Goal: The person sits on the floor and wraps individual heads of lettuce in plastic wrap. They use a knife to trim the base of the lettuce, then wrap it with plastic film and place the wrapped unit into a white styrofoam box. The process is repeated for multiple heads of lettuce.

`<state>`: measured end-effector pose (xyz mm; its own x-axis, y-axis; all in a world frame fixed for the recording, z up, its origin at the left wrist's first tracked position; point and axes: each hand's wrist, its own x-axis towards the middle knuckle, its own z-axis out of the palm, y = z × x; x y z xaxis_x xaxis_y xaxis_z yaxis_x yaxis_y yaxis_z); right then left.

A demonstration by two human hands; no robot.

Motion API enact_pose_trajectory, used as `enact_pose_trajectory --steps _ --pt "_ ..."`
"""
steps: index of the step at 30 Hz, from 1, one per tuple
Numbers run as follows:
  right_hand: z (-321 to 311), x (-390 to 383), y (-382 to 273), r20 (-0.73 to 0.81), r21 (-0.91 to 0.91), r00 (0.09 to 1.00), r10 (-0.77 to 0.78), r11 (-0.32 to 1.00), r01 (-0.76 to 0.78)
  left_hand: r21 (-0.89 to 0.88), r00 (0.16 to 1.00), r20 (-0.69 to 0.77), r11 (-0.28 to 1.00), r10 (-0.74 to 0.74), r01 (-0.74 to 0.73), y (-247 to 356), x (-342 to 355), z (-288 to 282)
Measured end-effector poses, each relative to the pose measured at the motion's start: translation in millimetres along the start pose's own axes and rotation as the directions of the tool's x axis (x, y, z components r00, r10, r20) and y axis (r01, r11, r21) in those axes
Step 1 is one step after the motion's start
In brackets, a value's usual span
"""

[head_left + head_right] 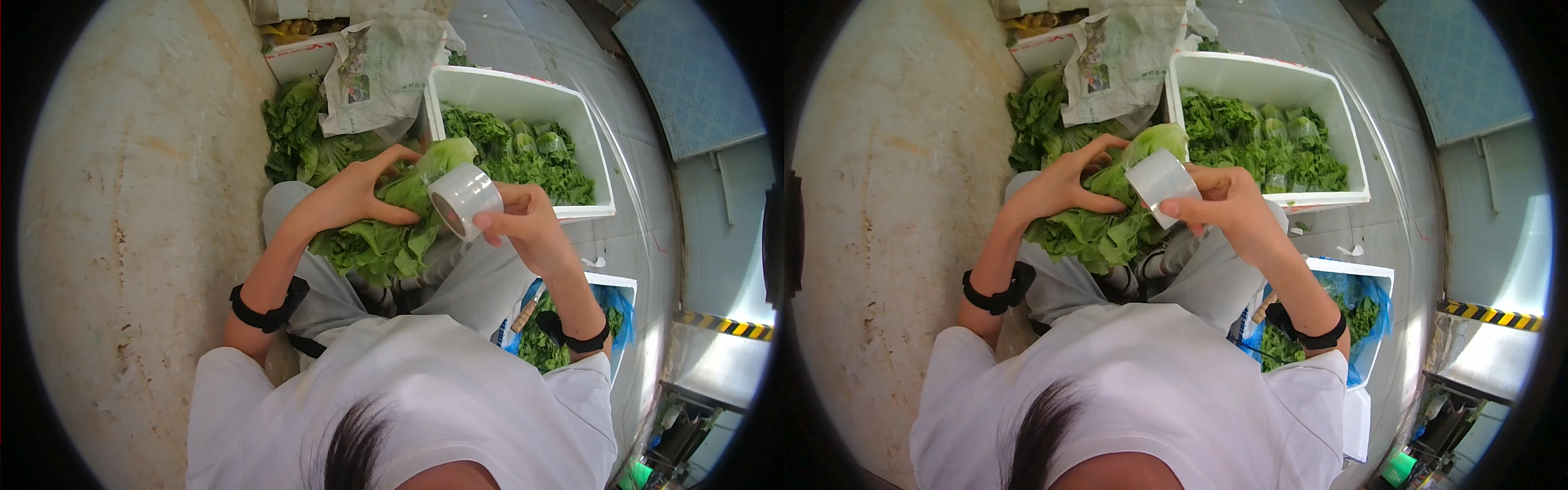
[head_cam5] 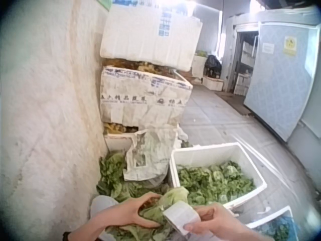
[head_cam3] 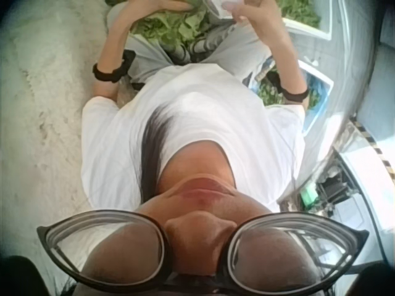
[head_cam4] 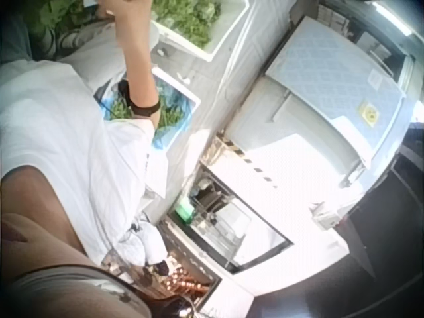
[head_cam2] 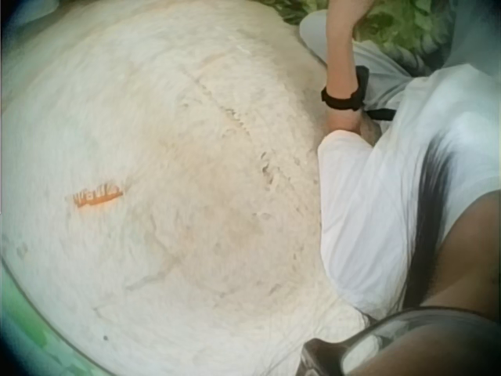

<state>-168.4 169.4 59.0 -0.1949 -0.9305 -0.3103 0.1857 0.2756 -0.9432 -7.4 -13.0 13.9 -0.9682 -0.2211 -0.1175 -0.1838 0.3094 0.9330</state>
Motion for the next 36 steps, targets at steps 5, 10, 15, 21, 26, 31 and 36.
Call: enact_pose_trajectory --steps 5,10,15,21,26,31,36 --pt "10 -5 1 -0.037 -0.058 0.994 -0.106 0.993 0.104 -0.064 0.997 0.052 0.997 0.049 -0.046 -10 4 -3" --pt "6 9 3 0.132 -0.182 0.902 -0.410 0.885 0.429 -0.131 0.984 0.163 0.990 0.069 -0.048 -7 8 3" --pt "-8 21 -10 0.296 -0.340 0.869 -0.397 0.806 0.484 -0.080 0.961 0.277 0.996 -0.003 0.026 2 6 8" --pt "-24 38 -21 0.576 -0.577 0.693 -0.434 0.384 0.721 -0.087 0.940 0.229 0.967 0.254 -0.240 12 2 15" --pt "-42 49 -8 0.530 -0.566 0.745 -0.405 0.486 0.666 -0.082 0.916 0.398 0.997 0.045 -0.014 21 -5 10" --pt "-49 51 2 0.425 -0.415 0.886 -0.184 0.830 0.372 -0.014 0.966 0.256 0.999 0.044 -0.042 30 -12 10" --pt "-54 60 5 0.444 -0.323 0.869 -0.217 0.866 0.381 0.007 0.960 0.280 1.000 -0.014 0.012 39 -16 9"
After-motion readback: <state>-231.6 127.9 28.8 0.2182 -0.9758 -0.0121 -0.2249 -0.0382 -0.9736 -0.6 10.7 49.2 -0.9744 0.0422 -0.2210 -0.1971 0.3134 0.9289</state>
